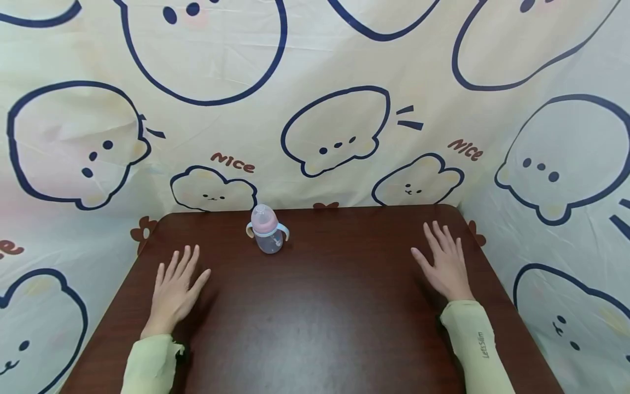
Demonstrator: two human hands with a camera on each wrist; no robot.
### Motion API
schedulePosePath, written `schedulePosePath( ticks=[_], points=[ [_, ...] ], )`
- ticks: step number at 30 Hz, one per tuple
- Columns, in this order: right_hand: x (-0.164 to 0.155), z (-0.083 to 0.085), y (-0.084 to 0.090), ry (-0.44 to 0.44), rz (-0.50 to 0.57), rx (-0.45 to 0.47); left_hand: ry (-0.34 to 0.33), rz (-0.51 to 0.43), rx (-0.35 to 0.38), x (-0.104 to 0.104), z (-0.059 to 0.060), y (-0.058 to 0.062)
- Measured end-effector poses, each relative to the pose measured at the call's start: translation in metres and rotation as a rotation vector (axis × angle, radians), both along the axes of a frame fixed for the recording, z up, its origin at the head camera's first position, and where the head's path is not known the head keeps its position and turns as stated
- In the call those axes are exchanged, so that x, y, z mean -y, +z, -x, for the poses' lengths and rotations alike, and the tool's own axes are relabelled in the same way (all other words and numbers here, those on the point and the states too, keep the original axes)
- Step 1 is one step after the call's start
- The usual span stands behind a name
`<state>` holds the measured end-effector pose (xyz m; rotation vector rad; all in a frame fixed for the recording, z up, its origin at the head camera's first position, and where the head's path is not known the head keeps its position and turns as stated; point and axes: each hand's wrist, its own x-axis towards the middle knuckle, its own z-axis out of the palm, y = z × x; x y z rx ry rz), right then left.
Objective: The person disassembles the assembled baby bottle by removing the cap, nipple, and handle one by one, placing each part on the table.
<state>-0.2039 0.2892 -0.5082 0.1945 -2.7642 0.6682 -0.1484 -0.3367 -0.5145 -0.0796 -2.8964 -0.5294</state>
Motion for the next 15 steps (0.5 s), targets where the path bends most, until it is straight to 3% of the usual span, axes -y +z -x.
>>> schedulePosePath(
  ticks=[4,9,15],
  points=[
    [0.012,0.009,0.004,0.028,0.009,0.003,-0.017,-0.031,0.045,-0.007,0.020,0.003],
    [0.038,0.023,0.012,0.063,0.003,0.026,-0.052,-0.109,0.133,-0.019,0.054,0.004],
    [0.081,0.043,0.020,0.132,-0.004,0.062,-0.078,-0.314,0.249,-0.043,0.092,-0.005]
  ],
)
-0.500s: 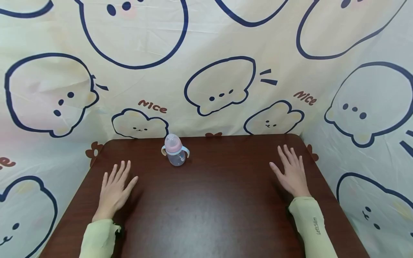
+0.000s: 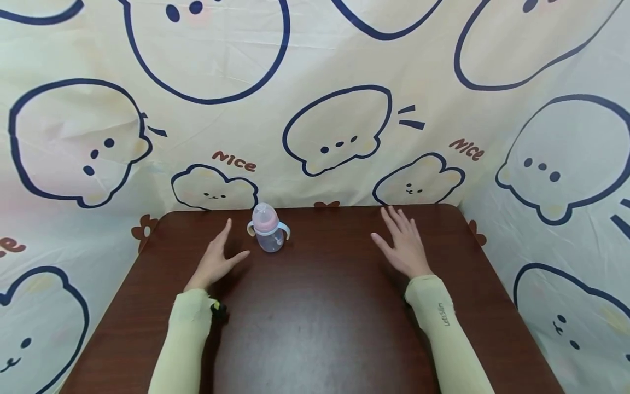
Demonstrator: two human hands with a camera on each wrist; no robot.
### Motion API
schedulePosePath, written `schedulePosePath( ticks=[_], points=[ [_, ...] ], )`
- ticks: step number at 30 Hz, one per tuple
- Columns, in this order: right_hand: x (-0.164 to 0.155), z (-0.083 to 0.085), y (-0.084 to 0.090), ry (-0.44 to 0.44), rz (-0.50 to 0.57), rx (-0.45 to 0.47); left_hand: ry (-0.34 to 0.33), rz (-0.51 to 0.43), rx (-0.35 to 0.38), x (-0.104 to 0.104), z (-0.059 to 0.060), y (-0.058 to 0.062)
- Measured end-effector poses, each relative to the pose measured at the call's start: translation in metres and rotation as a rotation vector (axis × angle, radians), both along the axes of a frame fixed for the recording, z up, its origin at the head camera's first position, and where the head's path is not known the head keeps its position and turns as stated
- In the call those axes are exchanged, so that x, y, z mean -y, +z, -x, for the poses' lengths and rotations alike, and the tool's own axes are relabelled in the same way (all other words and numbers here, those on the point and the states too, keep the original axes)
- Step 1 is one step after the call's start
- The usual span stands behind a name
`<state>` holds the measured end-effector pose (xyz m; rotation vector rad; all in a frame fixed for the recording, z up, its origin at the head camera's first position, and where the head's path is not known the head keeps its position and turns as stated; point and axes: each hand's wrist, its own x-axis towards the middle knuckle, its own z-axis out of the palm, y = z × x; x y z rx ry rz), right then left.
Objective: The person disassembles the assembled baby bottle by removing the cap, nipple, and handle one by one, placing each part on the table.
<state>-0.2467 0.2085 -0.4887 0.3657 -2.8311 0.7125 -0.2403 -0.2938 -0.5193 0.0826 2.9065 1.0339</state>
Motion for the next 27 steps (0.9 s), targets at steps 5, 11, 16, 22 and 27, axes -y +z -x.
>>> schedulePosePath(
  ticks=[5,11,16,22,27],
  points=[
    [0.045,0.018,0.004,0.064,-0.032,-0.017,0.018,-0.136,-0.010,-0.031,0.018,-0.006],
    [0.092,0.028,0.014,0.154,-0.066,-0.017,0.099,-0.294,-0.083,-0.065,0.027,-0.012],
    [0.115,0.031,0.019,0.191,-0.081,-0.025,0.114,-0.385,-0.145,-0.084,0.032,-0.014],
    [0.129,0.033,0.021,0.215,-0.088,-0.008,0.122,-0.350,-0.187,-0.098,0.033,-0.008],
    [0.136,0.033,0.023,0.239,-0.083,0.004,0.087,-0.278,-0.200,-0.108,0.032,-0.002]
  ],
)
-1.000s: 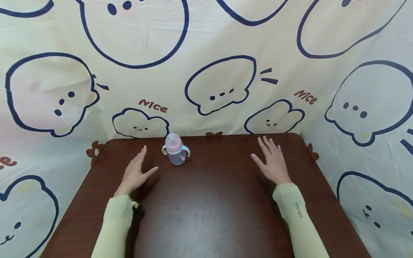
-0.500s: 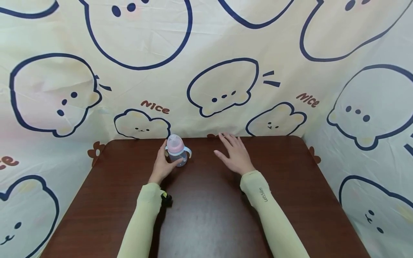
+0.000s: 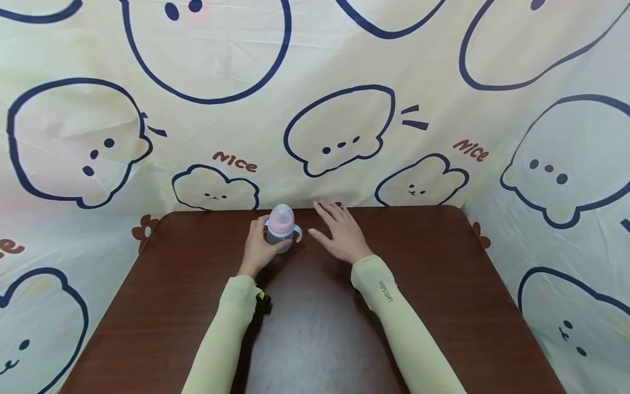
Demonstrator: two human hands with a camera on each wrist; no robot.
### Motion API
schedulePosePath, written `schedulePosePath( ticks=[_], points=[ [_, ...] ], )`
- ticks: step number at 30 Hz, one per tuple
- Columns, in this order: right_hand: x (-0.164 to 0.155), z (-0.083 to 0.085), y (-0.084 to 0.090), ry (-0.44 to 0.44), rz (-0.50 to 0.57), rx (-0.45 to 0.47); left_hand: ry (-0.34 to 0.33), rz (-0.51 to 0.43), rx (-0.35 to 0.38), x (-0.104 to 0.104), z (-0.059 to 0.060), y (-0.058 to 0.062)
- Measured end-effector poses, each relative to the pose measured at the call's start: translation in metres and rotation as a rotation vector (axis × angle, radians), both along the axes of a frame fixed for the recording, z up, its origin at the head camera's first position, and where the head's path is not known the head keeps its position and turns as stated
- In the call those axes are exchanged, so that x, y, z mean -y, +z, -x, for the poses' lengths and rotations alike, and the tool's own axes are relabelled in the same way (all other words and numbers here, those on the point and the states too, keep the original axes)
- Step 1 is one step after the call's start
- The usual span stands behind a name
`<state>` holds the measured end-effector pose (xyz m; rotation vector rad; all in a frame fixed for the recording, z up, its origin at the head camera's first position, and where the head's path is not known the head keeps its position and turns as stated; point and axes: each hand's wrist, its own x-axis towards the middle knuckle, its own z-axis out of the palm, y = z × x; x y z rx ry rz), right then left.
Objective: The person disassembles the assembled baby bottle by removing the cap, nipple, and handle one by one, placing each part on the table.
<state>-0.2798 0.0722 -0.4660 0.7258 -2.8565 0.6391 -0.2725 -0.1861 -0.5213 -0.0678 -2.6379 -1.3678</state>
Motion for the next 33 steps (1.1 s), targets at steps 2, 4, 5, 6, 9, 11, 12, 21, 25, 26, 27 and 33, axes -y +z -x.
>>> schedulePosePath(
  ticks=[2,4,5,6,9,11,12,21,25,26,27,33],
  points=[
    [0.002,0.000,0.001,0.009,0.011,0.002,-0.015,0.053,-0.020,-0.005,0.000,0.002],
    [0.003,0.000,0.001,0.014,0.026,0.007,-0.028,0.113,-0.046,-0.011,0.000,0.003],
    [0.004,0.000,0.001,0.016,0.037,0.012,-0.035,0.140,-0.060,-0.014,-0.001,0.004],
    [0.004,0.000,0.001,0.014,0.046,0.020,-0.043,0.165,-0.071,-0.018,-0.001,0.005],
    [0.003,-0.001,-0.001,-0.003,0.067,0.059,-0.066,0.230,-0.100,-0.027,-0.004,0.008],
    [0.003,-0.002,-0.002,-0.011,0.087,0.085,-0.077,0.262,-0.117,-0.031,-0.006,0.010],
    [0.003,-0.002,-0.002,-0.015,0.100,0.095,-0.078,0.277,-0.125,-0.034,-0.007,0.010],
    [0.006,-0.004,-0.003,0.005,0.190,0.171,-0.112,0.380,-0.138,-0.047,-0.011,0.013],
    [0.005,-0.006,-0.005,0.025,0.195,0.187,-0.132,0.390,-0.128,-0.051,-0.014,0.015],
    [0.005,-0.005,-0.006,0.028,0.199,0.188,-0.135,0.388,-0.125,-0.052,-0.014,0.015],
    [0.005,-0.005,-0.005,0.031,0.205,0.188,-0.135,0.385,-0.122,-0.053,-0.015,0.016],
    [0.003,-0.003,-0.005,0.026,0.253,0.222,-0.120,0.360,-0.100,-0.051,-0.013,0.014]
  ],
)
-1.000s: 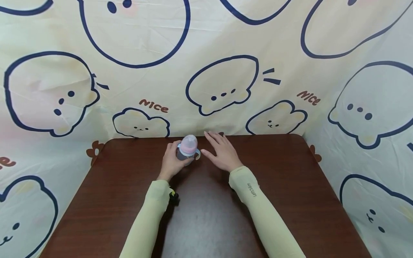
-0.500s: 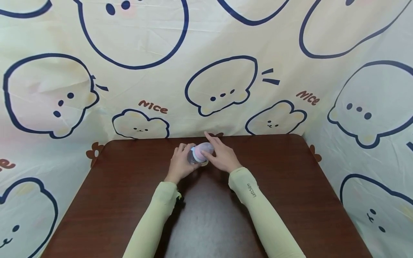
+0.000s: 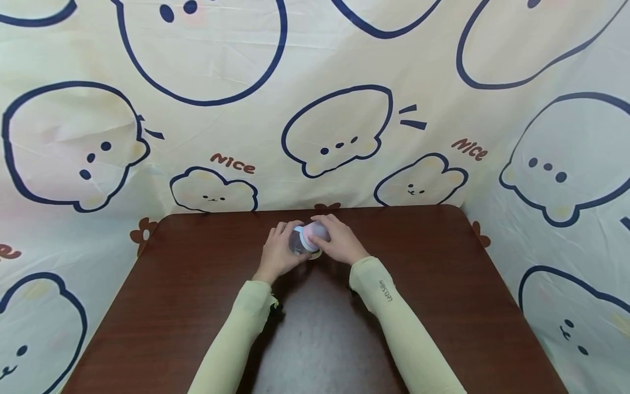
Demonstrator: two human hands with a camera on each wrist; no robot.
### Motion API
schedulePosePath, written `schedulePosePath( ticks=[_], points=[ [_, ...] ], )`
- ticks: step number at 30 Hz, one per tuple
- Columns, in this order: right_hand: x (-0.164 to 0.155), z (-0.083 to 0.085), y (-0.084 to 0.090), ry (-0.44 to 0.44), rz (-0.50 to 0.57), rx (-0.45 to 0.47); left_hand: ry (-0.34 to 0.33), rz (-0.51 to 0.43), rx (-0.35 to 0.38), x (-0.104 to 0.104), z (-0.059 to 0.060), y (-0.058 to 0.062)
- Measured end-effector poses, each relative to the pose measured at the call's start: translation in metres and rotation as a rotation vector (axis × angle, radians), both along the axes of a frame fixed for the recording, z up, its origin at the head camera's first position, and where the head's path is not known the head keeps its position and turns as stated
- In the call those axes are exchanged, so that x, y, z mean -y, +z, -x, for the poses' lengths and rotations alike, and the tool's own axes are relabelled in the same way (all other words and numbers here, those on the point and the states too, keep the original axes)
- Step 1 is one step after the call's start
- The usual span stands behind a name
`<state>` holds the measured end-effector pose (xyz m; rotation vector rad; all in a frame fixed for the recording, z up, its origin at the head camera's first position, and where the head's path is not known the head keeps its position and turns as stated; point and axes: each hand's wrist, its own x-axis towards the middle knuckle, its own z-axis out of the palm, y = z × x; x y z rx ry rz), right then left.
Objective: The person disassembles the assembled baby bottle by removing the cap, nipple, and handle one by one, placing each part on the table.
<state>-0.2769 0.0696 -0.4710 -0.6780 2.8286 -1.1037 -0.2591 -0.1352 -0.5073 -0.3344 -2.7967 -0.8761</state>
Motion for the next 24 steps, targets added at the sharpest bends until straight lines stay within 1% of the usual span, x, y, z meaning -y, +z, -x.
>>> schedulePosePath(
  ticks=[3,7,13,15,17,19,24],
  points=[
    [-0.001,0.002,-0.001,-0.017,0.012,0.028,0.007,-0.042,0.027,0.003,0.001,-0.003],
    [-0.004,0.002,-0.001,-0.031,0.026,0.054,0.023,-0.108,0.088,0.004,0.001,-0.005],
    [-0.008,0.000,-0.001,-0.046,0.036,0.055,0.045,-0.170,0.184,0.005,0.000,-0.009],
    [-0.009,0.000,-0.002,-0.058,0.040,0.063,0.047,-0.175,0.218,0.006,-0.001,-0.011],
    [-0.011,0.000,-0.002,-0.073,0.043,0.074,0.046,-0.160,0.243,0.006,-0.002,-0.013],
    [-0.013,0.001,-0.003,-0.088,0.046,0.082,0.041,-0.144,0.256,0.006,-0.003,-0.015],
    [-0.019,0.002,-0.003,-0.109,0.061,0.079,0.003,-0.116,0.236,0.003,-0.003,-0.018]
  ],
)
